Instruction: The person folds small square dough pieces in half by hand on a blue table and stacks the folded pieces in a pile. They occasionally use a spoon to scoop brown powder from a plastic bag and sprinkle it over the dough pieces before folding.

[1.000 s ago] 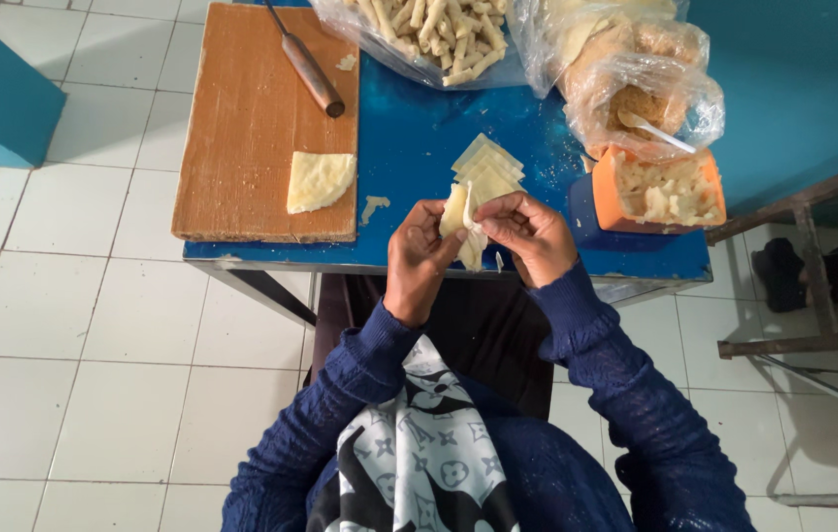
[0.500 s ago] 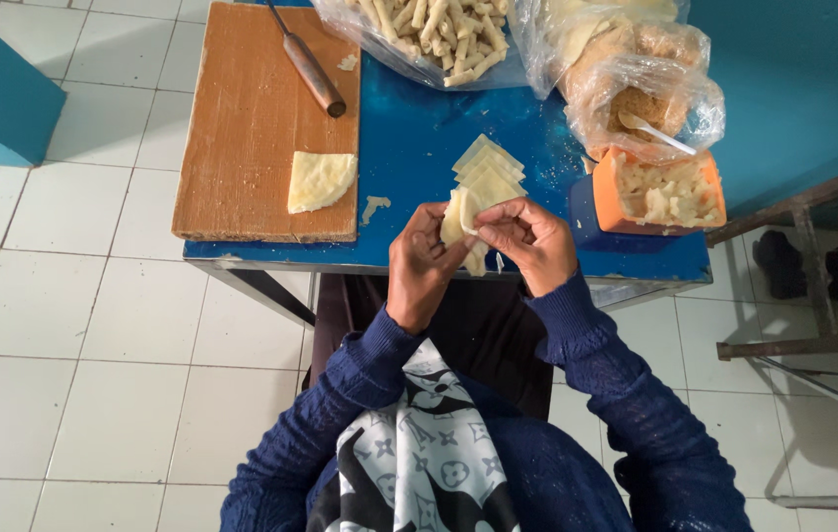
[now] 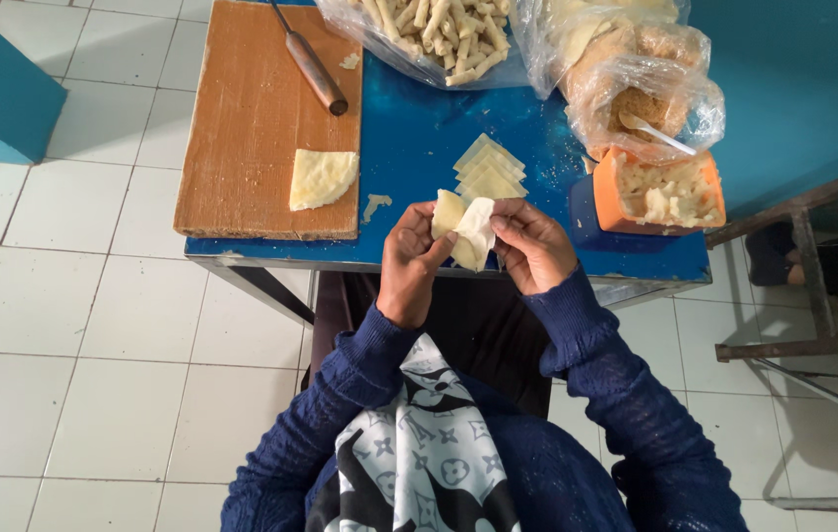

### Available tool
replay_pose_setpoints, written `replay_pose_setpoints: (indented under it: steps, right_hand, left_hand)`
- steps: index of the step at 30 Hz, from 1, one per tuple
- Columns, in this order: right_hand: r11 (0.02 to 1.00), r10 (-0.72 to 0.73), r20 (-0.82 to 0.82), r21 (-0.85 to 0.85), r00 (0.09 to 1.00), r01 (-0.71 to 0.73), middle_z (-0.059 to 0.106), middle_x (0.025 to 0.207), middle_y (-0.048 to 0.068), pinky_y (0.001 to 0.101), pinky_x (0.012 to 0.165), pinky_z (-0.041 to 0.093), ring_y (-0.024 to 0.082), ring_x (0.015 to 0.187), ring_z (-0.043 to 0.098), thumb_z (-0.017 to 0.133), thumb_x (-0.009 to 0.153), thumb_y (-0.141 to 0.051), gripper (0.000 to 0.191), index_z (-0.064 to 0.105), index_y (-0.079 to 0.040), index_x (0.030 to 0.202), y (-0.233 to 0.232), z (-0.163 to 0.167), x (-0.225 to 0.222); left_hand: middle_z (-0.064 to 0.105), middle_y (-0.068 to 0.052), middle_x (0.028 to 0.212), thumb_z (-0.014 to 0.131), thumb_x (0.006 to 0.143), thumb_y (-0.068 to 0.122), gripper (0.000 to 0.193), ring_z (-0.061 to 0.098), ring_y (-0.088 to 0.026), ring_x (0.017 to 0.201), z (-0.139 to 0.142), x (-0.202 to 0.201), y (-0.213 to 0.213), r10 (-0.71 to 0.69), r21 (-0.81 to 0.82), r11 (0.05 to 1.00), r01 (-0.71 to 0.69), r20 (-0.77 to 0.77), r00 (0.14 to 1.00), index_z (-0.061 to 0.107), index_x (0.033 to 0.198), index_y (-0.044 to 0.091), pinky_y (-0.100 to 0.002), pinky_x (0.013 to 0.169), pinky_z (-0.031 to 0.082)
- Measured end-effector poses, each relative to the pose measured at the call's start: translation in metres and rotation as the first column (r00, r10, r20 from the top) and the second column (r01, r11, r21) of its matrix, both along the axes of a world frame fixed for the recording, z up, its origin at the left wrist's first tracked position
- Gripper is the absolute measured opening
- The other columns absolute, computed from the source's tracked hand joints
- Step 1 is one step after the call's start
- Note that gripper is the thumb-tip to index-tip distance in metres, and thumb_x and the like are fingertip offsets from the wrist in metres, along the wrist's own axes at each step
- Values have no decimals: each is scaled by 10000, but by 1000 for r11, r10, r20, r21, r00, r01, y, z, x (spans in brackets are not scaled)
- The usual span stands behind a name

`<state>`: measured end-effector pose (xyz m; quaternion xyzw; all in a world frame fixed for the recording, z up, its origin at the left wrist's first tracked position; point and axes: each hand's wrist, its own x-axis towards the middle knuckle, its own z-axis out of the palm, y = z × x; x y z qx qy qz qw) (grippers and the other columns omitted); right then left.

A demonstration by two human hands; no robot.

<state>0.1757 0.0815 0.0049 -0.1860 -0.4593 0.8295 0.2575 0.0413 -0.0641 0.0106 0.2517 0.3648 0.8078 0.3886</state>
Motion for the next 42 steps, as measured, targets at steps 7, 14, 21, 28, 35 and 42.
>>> replay_pose_setpoints:
  steps: [7,14,21,28,35,42]
  right_hand:
    - [908,-89,46,415,995,62,703,1137,68,263,997,528,99,1063,653,630,1020,19,153,674,16,1167,-13,8,0]
    - [953,-65,11,296,998,59,713,1132,80,275,980,528,116,1048,658,629,1009,-10,184,668,30,1184,-20,20,0]
    - [901,-73,100,433,992,23,672,1093,37,246,897,508,86,1003,621,695,998,-133,297,637,29,1240,-37,19,-7]
    - [513,-394,131,853,910,100,693,1083,27,215,778,546,62,890,667,770,940,-53,160,667,7,1046,-42,17,-9]
    - [958,-147,12,252,989,140,719,1096,110,320,900,582,156,974,691,650,1013,-42,151,676,-9,1157,-4,-13,-4]
    - [935,-161,-71,-330,984,129,693,1140,136,382,923,587,220,1009,704,605,1026,-130,269,621,11,1255,15,-24,1]
  left_hand:
    - [639,-83,1129,698,920,-28,403,655,-121,1045,15,9,2,11,-43,999,-20,-202,979,463,1248,-23,-275,863,570]
    - [670,-75,1049,680,982,7,236,658,-94,989,11,5,3,116,-45,990,-130,-246,962,511,1143,-30,-238,831,551]
    - [668,-51,935,680,955,12,128,633,-78,826,10,9,1,230,-157,926,-343,-485,844,570,1020,-1,-249,618,498]
    - [676,-43,923,702,956,42,128,664,-74,845,3,4,1,200,-151,932,-329,-542,816,587,1004,10,-237,649,543]
    - [590,-93,1082,601,1131,25,134,575,-122,1032,-19,1,6,152,50,988,-144,-202,968,472,1154,-5,-266,889,497]
    - [625,-174,1279,466,1074,93,242,675,-238,1124,0,-2,-5,67,78,994,-81,164,984,437,1303,21,-371,919,566]
